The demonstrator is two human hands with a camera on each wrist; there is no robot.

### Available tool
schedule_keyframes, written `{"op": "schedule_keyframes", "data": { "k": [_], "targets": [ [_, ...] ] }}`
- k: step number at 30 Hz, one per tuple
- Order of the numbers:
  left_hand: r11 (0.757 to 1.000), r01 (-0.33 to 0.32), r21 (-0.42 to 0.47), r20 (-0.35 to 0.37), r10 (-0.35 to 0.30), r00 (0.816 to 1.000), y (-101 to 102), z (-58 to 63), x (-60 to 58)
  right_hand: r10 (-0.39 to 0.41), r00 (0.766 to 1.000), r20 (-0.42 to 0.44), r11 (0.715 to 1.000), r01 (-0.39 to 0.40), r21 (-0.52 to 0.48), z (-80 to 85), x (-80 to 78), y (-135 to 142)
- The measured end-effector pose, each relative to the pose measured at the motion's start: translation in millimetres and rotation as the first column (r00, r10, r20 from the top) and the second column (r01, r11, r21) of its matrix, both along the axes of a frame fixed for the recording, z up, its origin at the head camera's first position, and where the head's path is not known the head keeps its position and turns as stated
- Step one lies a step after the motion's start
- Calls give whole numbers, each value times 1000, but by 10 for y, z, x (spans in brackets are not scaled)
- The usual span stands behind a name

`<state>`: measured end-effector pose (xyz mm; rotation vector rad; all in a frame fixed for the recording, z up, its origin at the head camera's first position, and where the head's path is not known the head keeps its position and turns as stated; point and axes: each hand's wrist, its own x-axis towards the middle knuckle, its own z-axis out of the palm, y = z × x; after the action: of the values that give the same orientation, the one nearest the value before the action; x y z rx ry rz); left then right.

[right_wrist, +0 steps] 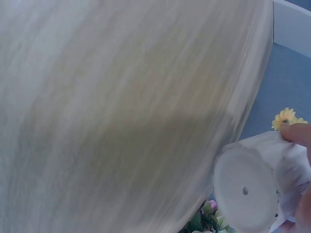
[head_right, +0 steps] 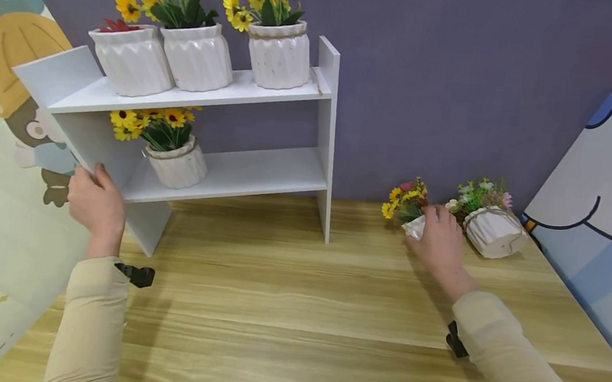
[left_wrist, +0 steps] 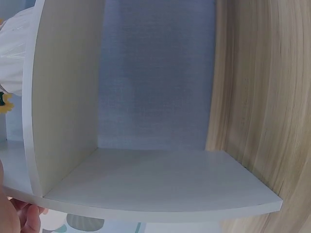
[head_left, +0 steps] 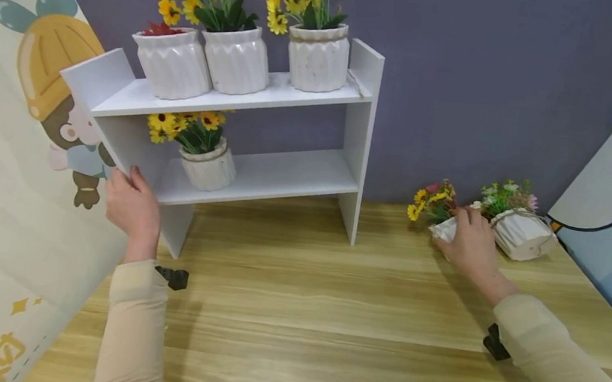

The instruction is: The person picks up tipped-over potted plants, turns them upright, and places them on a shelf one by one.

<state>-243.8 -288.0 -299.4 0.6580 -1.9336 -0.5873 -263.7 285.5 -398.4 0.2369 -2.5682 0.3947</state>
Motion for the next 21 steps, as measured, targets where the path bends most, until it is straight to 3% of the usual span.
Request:
{"op": "schedule_keyframes", "data": {
  "k": [5, 9, 13, 21],
  "targets": [
    [1000, 4, -6, -1, -4, 1000, -1, 0, 4, -12, 999, 31, 1000, 13, -20, 19, 25, -31],
    [1000, 17, -3, 2, -17, 1000, -12, -3, 7, -35, 997, 76, 994, 43, -100, 19, 47, -25],
    [1000, 15, 1, 0, -15, 1000, -30, -11, 13, -52, 990, 133, 977, 78, -198, 20, 82, -9],
    [1000, 20, -8, -3, -20, 1000, -24, -19, 22, -68, 975, 210, 947, 129, -293, -11, 140, 45]
  ]
}}
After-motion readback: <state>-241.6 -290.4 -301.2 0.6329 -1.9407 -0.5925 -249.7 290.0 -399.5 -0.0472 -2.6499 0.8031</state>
